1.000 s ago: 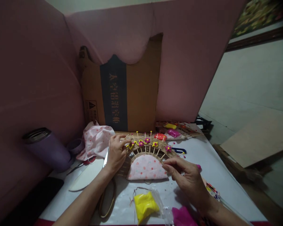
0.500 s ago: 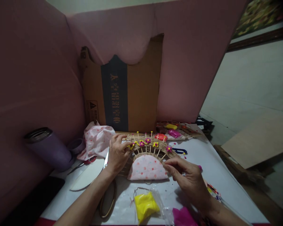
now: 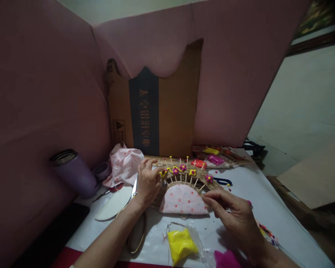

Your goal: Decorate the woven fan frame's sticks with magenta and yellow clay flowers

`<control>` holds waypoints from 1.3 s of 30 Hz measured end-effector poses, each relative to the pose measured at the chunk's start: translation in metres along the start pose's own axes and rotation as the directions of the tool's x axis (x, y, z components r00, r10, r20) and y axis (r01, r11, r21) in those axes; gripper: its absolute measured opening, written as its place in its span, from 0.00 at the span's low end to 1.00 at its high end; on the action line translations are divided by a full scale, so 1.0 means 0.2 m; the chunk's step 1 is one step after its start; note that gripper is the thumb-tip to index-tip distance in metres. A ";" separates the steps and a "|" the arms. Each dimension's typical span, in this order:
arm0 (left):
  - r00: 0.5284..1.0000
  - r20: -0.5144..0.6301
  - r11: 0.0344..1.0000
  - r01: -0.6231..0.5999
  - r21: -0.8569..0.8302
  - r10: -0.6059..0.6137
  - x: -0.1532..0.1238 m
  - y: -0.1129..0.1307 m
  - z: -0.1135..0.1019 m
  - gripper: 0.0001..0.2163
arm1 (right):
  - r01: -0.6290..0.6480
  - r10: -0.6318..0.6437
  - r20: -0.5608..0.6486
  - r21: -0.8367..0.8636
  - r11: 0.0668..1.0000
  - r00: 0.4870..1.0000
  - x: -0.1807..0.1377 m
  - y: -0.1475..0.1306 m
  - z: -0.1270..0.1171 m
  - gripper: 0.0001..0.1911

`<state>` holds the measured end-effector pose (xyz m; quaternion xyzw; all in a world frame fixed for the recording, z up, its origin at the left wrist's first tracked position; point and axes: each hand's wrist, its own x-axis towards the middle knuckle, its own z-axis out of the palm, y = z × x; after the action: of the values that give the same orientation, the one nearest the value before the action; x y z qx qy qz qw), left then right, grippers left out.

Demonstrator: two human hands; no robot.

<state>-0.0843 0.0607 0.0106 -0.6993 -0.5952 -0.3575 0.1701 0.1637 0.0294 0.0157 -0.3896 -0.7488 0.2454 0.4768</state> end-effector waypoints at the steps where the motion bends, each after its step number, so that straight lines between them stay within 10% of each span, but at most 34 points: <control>1: 1.000 -0.004 1.000 -0.003 0.005 0.003 0.00 0.00 0.00 0.15 | 0.008 -0.008 -0.004 0.001 1.000 1.000 0.00 0.00 0.00 0.08; 39: 0.989 0.003 0.971 -0.144 0.193 0.146 0.01 0.04 -0.04 0.14 | 0.017 -0.017 -0.008 -0.013 1.000 1.000 0.00 0.01 0.01 0.07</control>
<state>-0.0797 0.0552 0.0182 -0.7192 -0.5732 -0.2887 0.2661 0.1627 0.0304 0.0142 -0.3874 -0.7516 0.2348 0.4795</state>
